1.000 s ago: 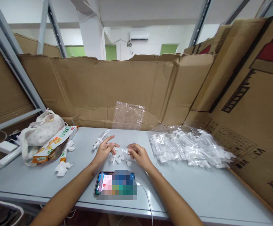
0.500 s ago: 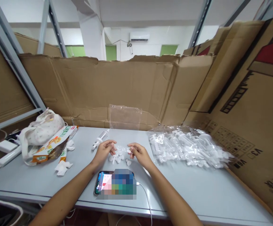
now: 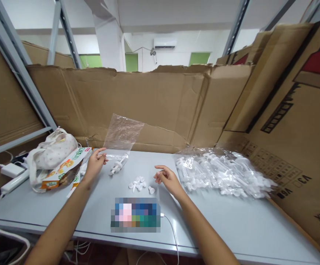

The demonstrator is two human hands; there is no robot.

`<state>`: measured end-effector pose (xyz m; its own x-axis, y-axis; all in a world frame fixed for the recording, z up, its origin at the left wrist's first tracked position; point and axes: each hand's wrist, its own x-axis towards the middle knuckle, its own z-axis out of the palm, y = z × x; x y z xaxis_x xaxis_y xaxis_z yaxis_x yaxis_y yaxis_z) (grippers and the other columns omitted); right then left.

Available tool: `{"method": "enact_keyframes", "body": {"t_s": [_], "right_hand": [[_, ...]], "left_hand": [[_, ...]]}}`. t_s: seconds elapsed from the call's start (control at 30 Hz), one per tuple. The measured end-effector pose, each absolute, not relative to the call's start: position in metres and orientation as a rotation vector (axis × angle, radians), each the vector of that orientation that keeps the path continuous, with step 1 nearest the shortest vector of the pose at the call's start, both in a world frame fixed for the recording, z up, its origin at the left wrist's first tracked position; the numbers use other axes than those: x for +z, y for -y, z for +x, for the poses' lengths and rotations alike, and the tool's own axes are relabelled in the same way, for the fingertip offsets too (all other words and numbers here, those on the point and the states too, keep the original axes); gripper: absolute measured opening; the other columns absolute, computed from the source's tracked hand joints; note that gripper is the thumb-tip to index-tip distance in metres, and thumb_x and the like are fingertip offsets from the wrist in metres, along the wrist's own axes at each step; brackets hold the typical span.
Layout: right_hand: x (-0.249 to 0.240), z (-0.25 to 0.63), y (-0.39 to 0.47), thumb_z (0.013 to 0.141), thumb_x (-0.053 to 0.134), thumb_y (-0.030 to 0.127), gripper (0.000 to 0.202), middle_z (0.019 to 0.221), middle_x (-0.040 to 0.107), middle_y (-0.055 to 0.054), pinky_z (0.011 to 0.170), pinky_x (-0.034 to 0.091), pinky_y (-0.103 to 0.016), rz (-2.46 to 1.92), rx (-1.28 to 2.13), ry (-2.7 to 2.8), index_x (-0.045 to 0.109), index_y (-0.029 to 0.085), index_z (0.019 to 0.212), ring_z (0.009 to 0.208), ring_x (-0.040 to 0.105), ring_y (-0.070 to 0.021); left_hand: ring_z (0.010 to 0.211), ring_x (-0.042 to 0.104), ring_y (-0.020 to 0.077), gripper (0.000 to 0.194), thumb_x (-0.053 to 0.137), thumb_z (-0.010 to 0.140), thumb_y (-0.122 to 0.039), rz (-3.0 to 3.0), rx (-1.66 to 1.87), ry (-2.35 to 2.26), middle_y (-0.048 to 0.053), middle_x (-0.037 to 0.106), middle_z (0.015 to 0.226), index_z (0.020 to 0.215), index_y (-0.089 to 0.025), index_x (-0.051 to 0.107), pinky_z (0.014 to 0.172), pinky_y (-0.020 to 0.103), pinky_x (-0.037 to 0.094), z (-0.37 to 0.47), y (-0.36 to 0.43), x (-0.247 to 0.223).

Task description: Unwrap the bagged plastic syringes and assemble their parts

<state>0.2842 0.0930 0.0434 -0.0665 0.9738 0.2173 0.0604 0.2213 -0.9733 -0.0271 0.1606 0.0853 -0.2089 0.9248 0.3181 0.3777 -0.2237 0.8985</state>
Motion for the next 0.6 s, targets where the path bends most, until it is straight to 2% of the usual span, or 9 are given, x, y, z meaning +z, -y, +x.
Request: {"method": "enact_keyframes", "body": {"t_s": [0.1, 0.23, 0.33, 0.5, 0.6], "right_hand": [[0.044, 0.283, -0.092, 0.076, 0.059, 0.050, 0.043, 0.068, 0.065, -0.003, 0.058, 0.050, -0.033, -1.075, 1.042, 1.434, 0.056, 0.017, 0.104, 0.058, 0.061, -0.0157], [0.042, 0.282, -0.092, 0.077, 0.058, 0.049, 0.044, 0.068, 0.065, -0.002, 0.058, 0.049, -0.033, -1.086, 1.035, 1.449, 0.054, 0.017, 0.107, 0.058, 0.061, -0.0158], [0.039, 0.283, -0.095, 0.076, 0.059, 0.049, 0.046, 0.067, 0.064, -0.002, 0.057, 0.048, -0.032, -1.085, 1.037, 1.435, 0.053, 0.016, 0.108, 0.058, 0.060, -0.0160], [0.034, 0.285, -0.098, 0.077, 0.058, 0.050, 0.046, 0.066, 0.064, -0.002, 0.056, 0.046, -0.031, -1.086, 1.012, 1.432, 0.053, 0.016, 0.108, 0.057, 0.059, -0.0155], [0.032, 0.286, -0.099, 0.078, 0.057, 0.048, 0.044, 0.065, 0.063, -0.001, 0.056, 0.046, -0.031, -1.082, 1.004, 1.441, 0.053, 0.017, 0.107, 0.057, 0.059, -0.0152]], "left_hand": [[0.079, 0.065, 0.0223, 0.040, 0.040, 0.086, -0.031, 1.659, 1.197, -1.971, 0.006, 0.065, 0.075, 0.123, -0.018, 0.048, 0.066, 0.029, 0.047, -0.052, -0.164, 0.084], [0.095, 0.063, 0.0318, 0.042, 0.036, 0.088, -0.028, 1.890, 0.632, -2.515, 0.017, 0.068, 0.097, 0.128, -0.017, 0.044, 0.075, 0.039, 0.045, -0.067, -0.164, 0.078], [0.097, 0.063, 0.0341, 0.042, 0.034, 0.088, -0.027, 1.984, 0.313, -2.542, 0.021, 0.066, 0.102, 0.127, -0.012, 0.043, 0.076, 0.041, 0.045, -0.070, -0.167, 0.073], [0.100, 0.062, 0.0337, 0.038, 0.039, 0.086, -0.029, 1.994, 0.148, -2.450, 0.022, 0.065, 0.107, 0.119, -0.011, 0.048, 0.075, 0.039, 0.046, -0.074, -0.177, 0.075], [0.104, 0.061, 0.0347, 0.036, 0.048, 0.081, -0.028, 2.026, 0.030, -2.364, 0.022, 0.064, 0.111, 0.113, -0.012, 0.053, 0.077, 0.039, 0.046, -0.081, -0.183, 0.080]]}}
